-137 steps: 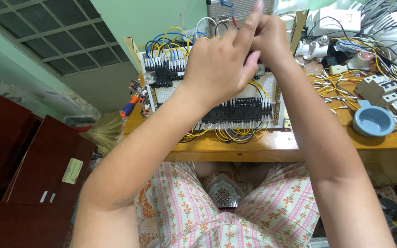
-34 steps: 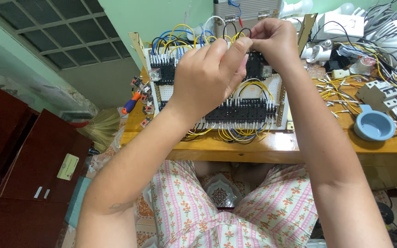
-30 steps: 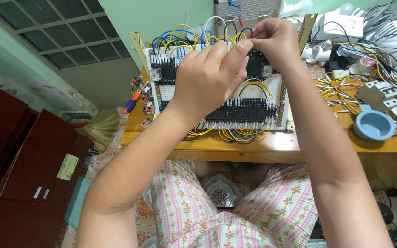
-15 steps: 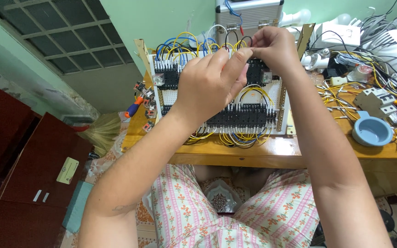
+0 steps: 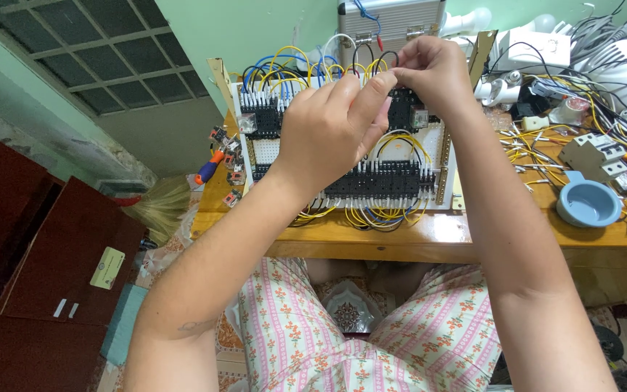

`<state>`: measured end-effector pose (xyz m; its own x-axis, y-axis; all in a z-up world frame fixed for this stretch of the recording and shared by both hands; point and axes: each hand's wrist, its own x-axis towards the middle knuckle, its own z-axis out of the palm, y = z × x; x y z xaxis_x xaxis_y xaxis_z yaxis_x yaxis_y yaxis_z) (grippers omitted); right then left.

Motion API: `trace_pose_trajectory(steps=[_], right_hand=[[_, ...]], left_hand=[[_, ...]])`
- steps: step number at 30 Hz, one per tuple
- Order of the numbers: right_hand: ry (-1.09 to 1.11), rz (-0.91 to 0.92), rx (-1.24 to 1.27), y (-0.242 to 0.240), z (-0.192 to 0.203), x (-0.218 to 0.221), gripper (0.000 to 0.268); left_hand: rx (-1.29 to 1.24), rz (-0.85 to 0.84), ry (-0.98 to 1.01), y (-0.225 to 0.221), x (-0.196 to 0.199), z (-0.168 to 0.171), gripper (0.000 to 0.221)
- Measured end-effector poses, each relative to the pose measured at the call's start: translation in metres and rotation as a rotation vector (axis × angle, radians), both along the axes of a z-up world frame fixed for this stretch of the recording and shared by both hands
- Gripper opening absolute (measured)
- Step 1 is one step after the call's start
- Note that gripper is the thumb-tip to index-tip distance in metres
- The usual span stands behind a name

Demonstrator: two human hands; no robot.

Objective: Connecting and securing multiple wires to a terminal block assembly using a manual screwdriver

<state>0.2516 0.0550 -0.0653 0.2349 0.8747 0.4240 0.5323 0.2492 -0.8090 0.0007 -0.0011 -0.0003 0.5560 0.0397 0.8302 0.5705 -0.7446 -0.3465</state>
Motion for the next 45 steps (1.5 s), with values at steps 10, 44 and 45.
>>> trace_pose_trajectory(steps=[10, 44, 45], right_hand=[[-0.067, -0.037, -0.009, -0.007, 0.007, -0.008, 0.014], [-0.157, 0.001, -0.033, -0.019, 0.018, -0.008, 0.023], [-0.153, 0.042, -0.005, -0.015, 0.011, -0.005, 0.019]], left_hand=[[-0.010, -0.008, -0.005, -0.001, -0.003, 0.002, 0.023], [-0.004, -0.040, 0.015, 0.011, 0.016, -0.008, 0.026], [0.003, -0.028, 0.031, 0.011, 0.016, -0.010, 0.028]])
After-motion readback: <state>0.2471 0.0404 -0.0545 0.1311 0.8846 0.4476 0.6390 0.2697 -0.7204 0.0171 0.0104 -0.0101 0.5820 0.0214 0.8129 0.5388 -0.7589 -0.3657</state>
